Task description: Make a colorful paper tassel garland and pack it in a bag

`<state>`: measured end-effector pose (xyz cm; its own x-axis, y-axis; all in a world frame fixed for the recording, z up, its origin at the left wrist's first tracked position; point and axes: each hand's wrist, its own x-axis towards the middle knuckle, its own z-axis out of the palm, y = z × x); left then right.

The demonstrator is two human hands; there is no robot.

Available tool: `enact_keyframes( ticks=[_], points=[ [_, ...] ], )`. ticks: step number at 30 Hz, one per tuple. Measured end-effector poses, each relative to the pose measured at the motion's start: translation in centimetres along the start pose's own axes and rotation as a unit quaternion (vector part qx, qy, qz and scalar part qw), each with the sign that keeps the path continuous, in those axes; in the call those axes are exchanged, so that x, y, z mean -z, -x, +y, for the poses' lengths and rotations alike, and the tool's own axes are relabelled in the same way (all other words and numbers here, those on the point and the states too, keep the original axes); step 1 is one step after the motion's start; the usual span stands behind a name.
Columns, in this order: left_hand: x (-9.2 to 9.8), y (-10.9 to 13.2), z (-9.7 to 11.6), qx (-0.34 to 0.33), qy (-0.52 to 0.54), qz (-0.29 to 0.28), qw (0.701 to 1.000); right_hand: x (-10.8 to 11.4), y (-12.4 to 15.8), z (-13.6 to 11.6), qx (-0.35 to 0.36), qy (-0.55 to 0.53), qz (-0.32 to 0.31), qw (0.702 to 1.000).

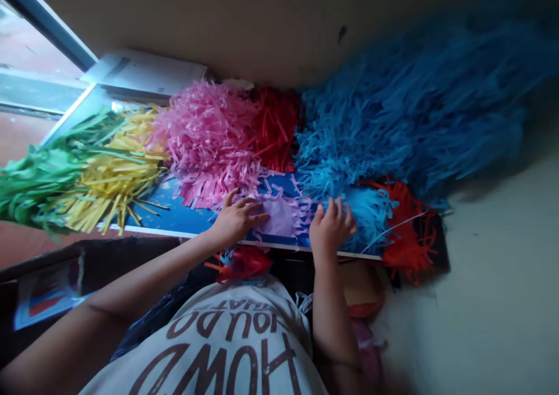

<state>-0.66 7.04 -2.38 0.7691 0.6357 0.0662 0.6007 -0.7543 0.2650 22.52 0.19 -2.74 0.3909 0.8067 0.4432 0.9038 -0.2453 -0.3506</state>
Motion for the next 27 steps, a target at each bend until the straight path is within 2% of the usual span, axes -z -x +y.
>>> enact_keyframes(
  ticks=[1,2,4,5,6,9,11,13,16,19,21,24,27],
  points=[
    [-0.2,-0.1,-0.1,0.002,0.004,0.002,1.000,0.4,0.2,0.4,0.023,-0.007,0.025,0.999],
    [-0.3,-0.3,-0.3,0.005,0.010,0.004,1.000,0.7,0.7,0.6,0.084,-0.030,0.008,0.996],
    [-0.2,-0.5,-0.8,0.010,0.022,0.004,1.000,0.9,1.8,0.4,0.233,-0.093,-0.096,0.963],
    [0.1,-0.6,-1.1,0.011,0.025,0.000,1.000,0.7,2.3,0.2,0.282,-0.119,-0.139,0.942],
    [0.6,-0.5,-1.3,0.009,0.024,-0.005,1.000,0.4,2.7,0.0,0.303,-0.134,-0.156,0.930],
    [2.9,0.2,-0.7,-0.010,0.012,-0.018,1.000,-1.0,3.1,-0.2,0.296,-0.143,-0.104,0.939],
    [3.9,0.6,1.1,-0.046,0.029,-0.012,0.998,-1.4,2.8,-0.1,0.288,-0.132,-0.092,0.944],
    [3.7,0.5,3.5,-0.078,0.058,0.005,0.995,-1.4,2.4,0.0,0.279,-0.118,-0.098,0.948],
    [1.4,-0.6,5.7,-0.003,0.037,0.031,0.999,-1.1,1.9,0.1,0.286,-0.118,-0.109,0.945],
    [-0.7,-1.3,4.6,0.042,0.011,0.011,0.999,-1.1,1.4,0.6,0.322,-0.127,-0.153,0.926],
    [-1.0,-0.9,3.0,0.037,0.006,0.009,0.999,-1.1,0.8,1.4,0.318,-0.104,-0.184,0.924],
    [-0.3,0.0,1.4,0.021,0.001,0.015,1.000,-0.1,-0.2,2.6,0.244,-0.029,-0.209,0.947],
    [0.5,0.4,1.3,0.018,0.008,0.004,1.000,2.5,-0.9,2.6,0.177,0.027,-0.192,0.965]
  ],
)
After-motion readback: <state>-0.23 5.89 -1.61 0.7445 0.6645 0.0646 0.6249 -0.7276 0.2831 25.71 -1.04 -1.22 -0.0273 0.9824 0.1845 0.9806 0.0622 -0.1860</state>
